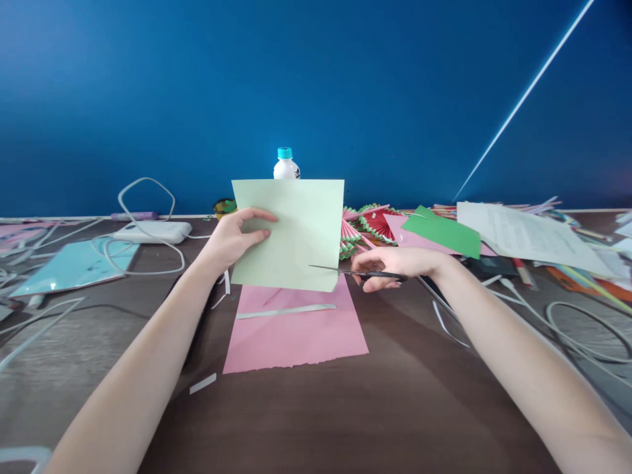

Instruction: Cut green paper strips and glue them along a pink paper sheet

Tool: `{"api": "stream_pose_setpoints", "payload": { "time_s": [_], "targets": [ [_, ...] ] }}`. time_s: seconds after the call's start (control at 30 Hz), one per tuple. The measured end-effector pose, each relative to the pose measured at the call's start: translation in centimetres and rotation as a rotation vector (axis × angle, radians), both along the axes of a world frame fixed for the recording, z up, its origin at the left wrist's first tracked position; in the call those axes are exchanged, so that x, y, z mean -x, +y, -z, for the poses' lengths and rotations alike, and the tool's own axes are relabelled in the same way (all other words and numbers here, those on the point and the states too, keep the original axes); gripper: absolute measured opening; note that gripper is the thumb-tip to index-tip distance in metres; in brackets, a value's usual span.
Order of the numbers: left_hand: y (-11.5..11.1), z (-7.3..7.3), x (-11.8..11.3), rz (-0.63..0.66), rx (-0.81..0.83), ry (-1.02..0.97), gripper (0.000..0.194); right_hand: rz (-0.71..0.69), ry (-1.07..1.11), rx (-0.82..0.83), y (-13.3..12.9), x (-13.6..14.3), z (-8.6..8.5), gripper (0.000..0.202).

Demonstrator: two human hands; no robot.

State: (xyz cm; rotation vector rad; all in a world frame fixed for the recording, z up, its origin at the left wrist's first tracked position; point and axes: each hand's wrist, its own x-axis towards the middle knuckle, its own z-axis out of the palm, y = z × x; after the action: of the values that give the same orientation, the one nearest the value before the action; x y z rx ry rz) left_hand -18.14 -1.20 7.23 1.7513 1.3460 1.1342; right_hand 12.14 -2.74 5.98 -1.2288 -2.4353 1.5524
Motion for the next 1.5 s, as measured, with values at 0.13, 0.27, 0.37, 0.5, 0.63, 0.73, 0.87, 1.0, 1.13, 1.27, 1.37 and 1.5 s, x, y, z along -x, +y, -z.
{"api": "stream_pose_setpoints", "payload": {
  "time_s": [0.13, 0.27, 0.37, 0.5, 0.63, 0.73, 0.87, 1.0, 1.13, 1.27, 1.37, 1.5],
  "targets": [
    [0.0, 0.0, 0.0, 0.001, -0.007, 0.009, 0.026, 0.010, -0.003, -0.001, -0.2, 0.2, -0.3, 0.037],
    [0.0, -0.1, 0.0, 0.003, -0.002, 0.019, 0.026, 0.013, -0.011, 0.009, -0.4, 0.3, -0.6, 0.034],
    [0.0, -0.1, 0.0, 0.003, -0.005, 0.027, 0.025, 0.018, -0.018, 0.016, -0.4, 0.3, -0.7, 0.035],
    [0.1, 0.0, 0.1, -0.004, 0.002, 0.017, 0.026, 0.012, -0.031, 0.004, -0.2, 0.2, -0.6, 0.038],
    [0.2, 0.1, 0.1, -0.010, 0.006, 0.025, 0.026, 0.007, -0.014, 0.019, -0.2, 0.1, -0.6, 0.038],
    [0.1, 0.0, 0.1, 0.002, 0.005, 0.011, 0.025, 0.023, -0.017, 0.028, -0.3, 0.2, -0.5, 0.038],
    [0.2, 0.1, 0.2, -0.013, -0.005, 0.001, 0.025, -0.008, -0.017, 0.013, -0.1, -0.1, -0.4, 0.037],
    [0.6, 0.3, 0.6, -0.073, -0.054, 0.015, 0.026, 0.006, -0.022, -0.012, 0.0, -0.9, -0.8, 0.037],
    [1.2, 0.7, 1.1, -0.189, -0.128, 0.083, 0.025, 0.127, -0.049, -0.047, -0.3, -2.0, -1.8, 0.039],
    [1.8, 1.3, 1.4, -0.317, -0.210, 0.138, 0.029, 0.258, -0.109, -0.239, 0.3, -2.9, -1.6, 0.037],
    [2.0, 1.7, 1.4, -0.322, -0.192, 0.178, 0.039, 0.423, -0.207, -0.487, 1.5, -3.7, -0.4, 0.043],
    [2.0, 2.0, 1.2, -0.271, -0.116, 0.303, 0.047, 0.686, -0.399, -0.658, 3.2, -4.6, 1.2, 0.048]
  ]
}}
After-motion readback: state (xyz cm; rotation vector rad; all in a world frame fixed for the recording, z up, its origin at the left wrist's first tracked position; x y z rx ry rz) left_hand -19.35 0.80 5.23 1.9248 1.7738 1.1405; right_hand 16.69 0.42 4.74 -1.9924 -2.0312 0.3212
